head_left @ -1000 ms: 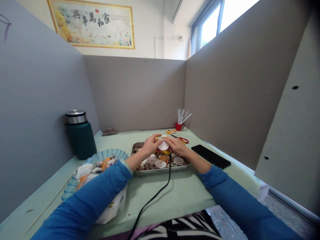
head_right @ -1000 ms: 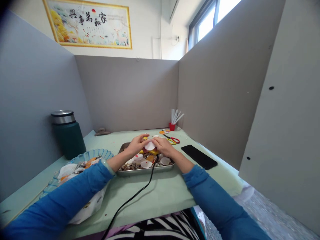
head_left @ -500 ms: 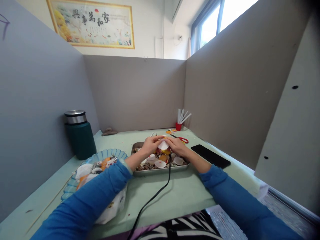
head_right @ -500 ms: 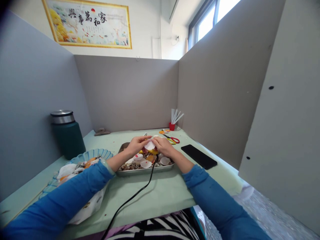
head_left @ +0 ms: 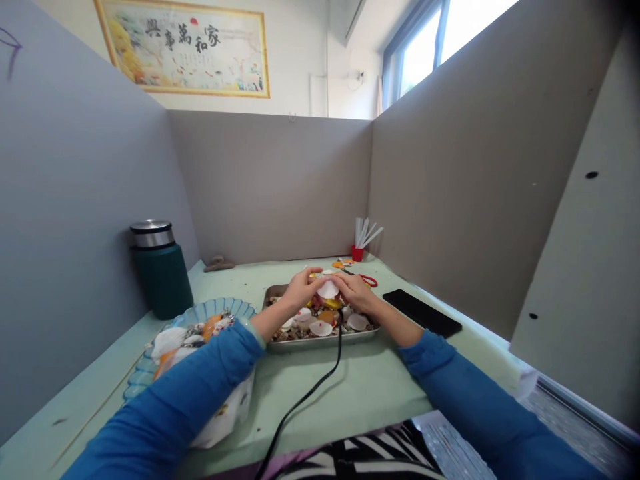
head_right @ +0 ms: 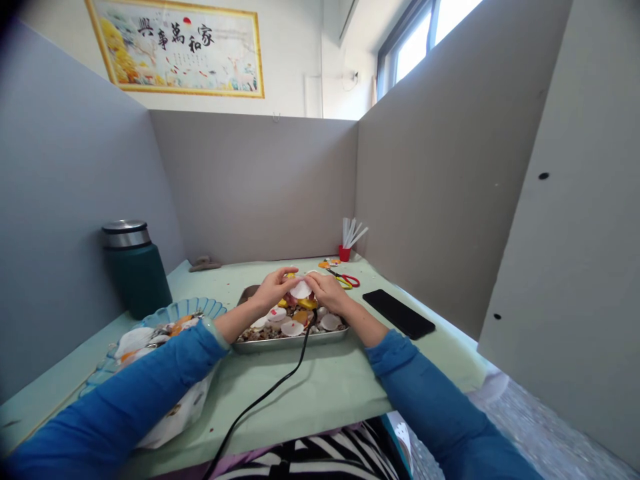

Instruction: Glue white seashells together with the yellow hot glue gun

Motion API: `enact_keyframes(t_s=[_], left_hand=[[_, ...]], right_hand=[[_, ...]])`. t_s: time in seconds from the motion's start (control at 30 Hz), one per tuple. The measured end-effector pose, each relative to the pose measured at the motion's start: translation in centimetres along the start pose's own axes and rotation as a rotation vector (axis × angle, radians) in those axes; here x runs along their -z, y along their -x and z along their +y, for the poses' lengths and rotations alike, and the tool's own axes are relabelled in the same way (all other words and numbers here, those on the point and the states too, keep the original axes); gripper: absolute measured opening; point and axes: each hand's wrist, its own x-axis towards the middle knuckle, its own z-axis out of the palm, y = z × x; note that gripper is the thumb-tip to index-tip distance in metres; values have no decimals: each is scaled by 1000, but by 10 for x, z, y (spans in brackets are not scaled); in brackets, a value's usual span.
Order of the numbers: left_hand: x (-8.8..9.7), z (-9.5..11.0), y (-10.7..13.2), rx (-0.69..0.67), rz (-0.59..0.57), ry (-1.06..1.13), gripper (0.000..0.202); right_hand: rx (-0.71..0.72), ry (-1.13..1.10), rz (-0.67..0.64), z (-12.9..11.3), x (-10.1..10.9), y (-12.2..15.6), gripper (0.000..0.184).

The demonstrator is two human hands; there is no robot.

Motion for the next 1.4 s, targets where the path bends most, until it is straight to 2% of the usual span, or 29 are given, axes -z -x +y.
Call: enact_keyframes(t_s=[0.13,0.23,0.3,0.57,0.73,1.03,1.4], left_hand=[[0,1,3,137,-147,75,50],[-1,4,6,165,-258,64,50],[-1,6,8,162,-287,56,52],[-1,6,7,162,-264,65,50],[-1,6,8,154,-283,52,51],[0,2,5,130,-268,34,47],[1,2,6,137,-273,10,54]], right_hand=[[7,-28,52,3,-1,0,39],[14,-59,45,3,-2,0,38],[15,-70,38,2,-2,0,39],[-35,-103,58,-1,1,0,39],[-57,-115,9,-3,2,1,40],[-26,-138,-26,-8,3,2,38],[2,-108,-28,-8,3,1,38]])
